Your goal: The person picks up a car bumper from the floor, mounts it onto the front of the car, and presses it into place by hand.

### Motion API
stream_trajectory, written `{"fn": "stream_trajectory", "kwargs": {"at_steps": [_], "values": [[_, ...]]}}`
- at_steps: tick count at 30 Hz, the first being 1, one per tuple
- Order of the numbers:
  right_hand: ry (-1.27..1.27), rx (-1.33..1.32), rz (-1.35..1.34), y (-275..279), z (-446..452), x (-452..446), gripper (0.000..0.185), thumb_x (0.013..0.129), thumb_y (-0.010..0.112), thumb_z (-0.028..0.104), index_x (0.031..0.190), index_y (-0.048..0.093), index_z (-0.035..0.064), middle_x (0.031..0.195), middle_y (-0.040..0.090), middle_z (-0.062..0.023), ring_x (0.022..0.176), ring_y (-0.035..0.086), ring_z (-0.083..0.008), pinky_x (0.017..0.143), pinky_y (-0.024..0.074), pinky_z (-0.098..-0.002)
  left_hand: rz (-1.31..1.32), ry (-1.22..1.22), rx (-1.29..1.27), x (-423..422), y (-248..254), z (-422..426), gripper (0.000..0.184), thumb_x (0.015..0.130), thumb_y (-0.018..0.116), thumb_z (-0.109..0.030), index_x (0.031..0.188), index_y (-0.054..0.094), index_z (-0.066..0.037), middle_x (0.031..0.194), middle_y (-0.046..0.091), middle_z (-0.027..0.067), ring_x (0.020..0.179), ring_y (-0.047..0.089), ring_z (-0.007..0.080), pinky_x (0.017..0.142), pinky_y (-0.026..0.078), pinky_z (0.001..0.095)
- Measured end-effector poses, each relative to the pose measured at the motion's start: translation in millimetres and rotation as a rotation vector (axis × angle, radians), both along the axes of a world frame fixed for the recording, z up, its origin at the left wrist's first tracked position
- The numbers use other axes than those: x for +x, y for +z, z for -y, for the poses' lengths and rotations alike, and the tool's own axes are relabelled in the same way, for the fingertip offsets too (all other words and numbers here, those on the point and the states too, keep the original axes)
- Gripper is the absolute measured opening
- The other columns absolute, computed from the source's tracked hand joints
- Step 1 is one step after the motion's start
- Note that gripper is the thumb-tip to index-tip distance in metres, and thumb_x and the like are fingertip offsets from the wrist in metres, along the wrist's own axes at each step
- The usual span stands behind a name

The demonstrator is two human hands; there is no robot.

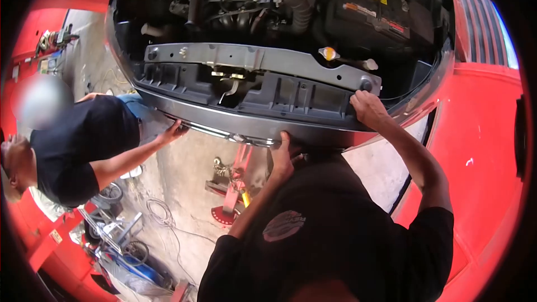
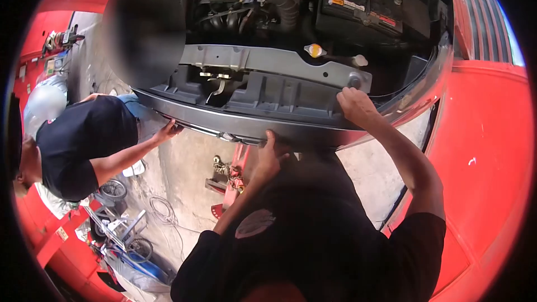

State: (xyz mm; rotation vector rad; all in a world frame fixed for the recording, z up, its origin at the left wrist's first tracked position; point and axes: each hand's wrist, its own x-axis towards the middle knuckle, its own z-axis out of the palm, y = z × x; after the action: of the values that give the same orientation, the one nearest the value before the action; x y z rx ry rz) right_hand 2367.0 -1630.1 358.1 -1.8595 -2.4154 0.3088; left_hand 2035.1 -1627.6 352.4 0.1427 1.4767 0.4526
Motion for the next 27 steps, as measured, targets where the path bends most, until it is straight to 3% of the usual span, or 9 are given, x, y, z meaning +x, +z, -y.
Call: {"fn": "stream_trajectory", "kwargs": {"at_steps": [4,7,11,14,17,20,24,26,27], "values": [[-0.11,0.039,-0.052,-6,8,0,0.01,0.091,0.06,0.014,0.088,0.054,0.0063,0.083,0.055,-0.0116,0.079,0.06,-0.0305,0.067,0.0504,-0.0424,0.097,-0.014,0.0,-2,-13,4,0.064,0.094,0.064,-0.058,0.135,0.049,-0.012,0.127,0.058,0.0079,0.097,0.065,0.0294,0.061,0.055,0.0374],[-0.225,0.041,-0.382,11,7,13,0.011,0.094,0.063,0.011,0.102,0.059,0.0043,0.093,0.061,-0.0146,0.081,0.063,-0.0376,0.07,0.0528,-0.0445,0.047,-0.017,0.009,1,-13,1,0.066,0.092,0.066,-0.058,0.135,0.044,-0.013,0.124,0.057,0.0099,0.098,0.065,0.0285,0.06,0.056,0.0403],[-0.129,-0.044,-0.195,23,7,5,0.014,0.092,0.063,0.01,0.105,0.059,0.0054,0.092,0.058,-0.0137,0.082,0.063,-0.0355,0.069,0.0527,-0.0436,0.024,0.011,-0.012,-1,-21,4,0.071,0.09,0.069,-0.057,0.136,0.037,-0.014,0.123,0.057,0.0107,0.095,0.066,0.0287,0.058,0.056,0.04],[-0.024,-0.139,0.072,13,2,3,0.018,0.088,0.059,0.01,0.106,0.058,0.0066,0.093,0.058,-0.0096,0.086,0.064,-0.0267,0.071,0.0547,-0.0369,0.043,0.013,0.01,-2,-21,6,0.07,0.09,0.069,-0.057,0.136,0.038,-0.013,0.123,0.057,0.0106,0.093,0.066,0.0294,0.058,0.056,0.0402],[0.05,-0.081,0.193,4,6,-1,0.017,0.084,0.058,0.01,0.101,0.057,0.005,0.09,0.056,-0.0091,0.084,0.063,-0.0262,0.07,0.0541,-0.0364,0.031,0.025,0.019,-2,-25,8,0.071,0.09,0.069,-0.057,0.136,0.039,-0.013,0.123,0.057,0.0098,0.093,0.066,0.0293,0.059,0.056,0.0406],[0.057,0.051,0.092,1,6,-1,0.015,0.083,0.059,0.01,0.096,0.055,0.0044,0.089,0.055,-0.0098,0.083,0.063,-0.0284,0.069,0.0534,-0.0385,0.096,0.038,0.07,-3,-35,13,0.071,0.089,0.07,-0.057,0.135,0.042,-0.011,0.122,0.058,0.0093,0.091,0.066,0.0287,0.058,0.056,0.0414],[-0.051,-0.011,0.015,-2,1,-4,0.008,0.092,0.058,0.013,0.091,0.055,0.0058,0.087,0.056,-0.0127,0.082,0.062,-0.0311,0.067,0.0525,-0.043,0.013,0.109,0.094,8,-4,5,0.066,0.088,0.074,-0.053,0.13,0.048,-0.009,0.112,0.061,0.0086,0.08,0.065,0.0251,0.049,0.056,0.0382],[-0.107,-0.059,0.031,3,0,-8,0.012,0.096,0.057,0.015,0.089,0.054,0.0061,0.086,0.055,-0.0138,0.08,0.062,-0.0325,0.067,0.0522,-0.0441,0.048,0.1,0.185,3,-40,15,0.064,0.088,0.074,-0.051,0.127,0.049,-0.008,0.109,0.061,0.0097,0.075,0.065,0.0238,0.046,0.056,0.0367],[-0.103,-0.063,0.031,0,0,-7,0.012,0.097,0.058,0.015,0.089,0.054,0.0062,0.086,0.055,-0.0141,0.079,0.062,-0.033,0.066,0.0517,-0.0447,0.043,0.086,0.146,2,-35,11,0.06,0.091,0.073,-0.047,0.13,0.048,-0.009,0.111,0.06,0.0094,0.081,0.065,0.0246,0.049,0.057,0.0398]]}}
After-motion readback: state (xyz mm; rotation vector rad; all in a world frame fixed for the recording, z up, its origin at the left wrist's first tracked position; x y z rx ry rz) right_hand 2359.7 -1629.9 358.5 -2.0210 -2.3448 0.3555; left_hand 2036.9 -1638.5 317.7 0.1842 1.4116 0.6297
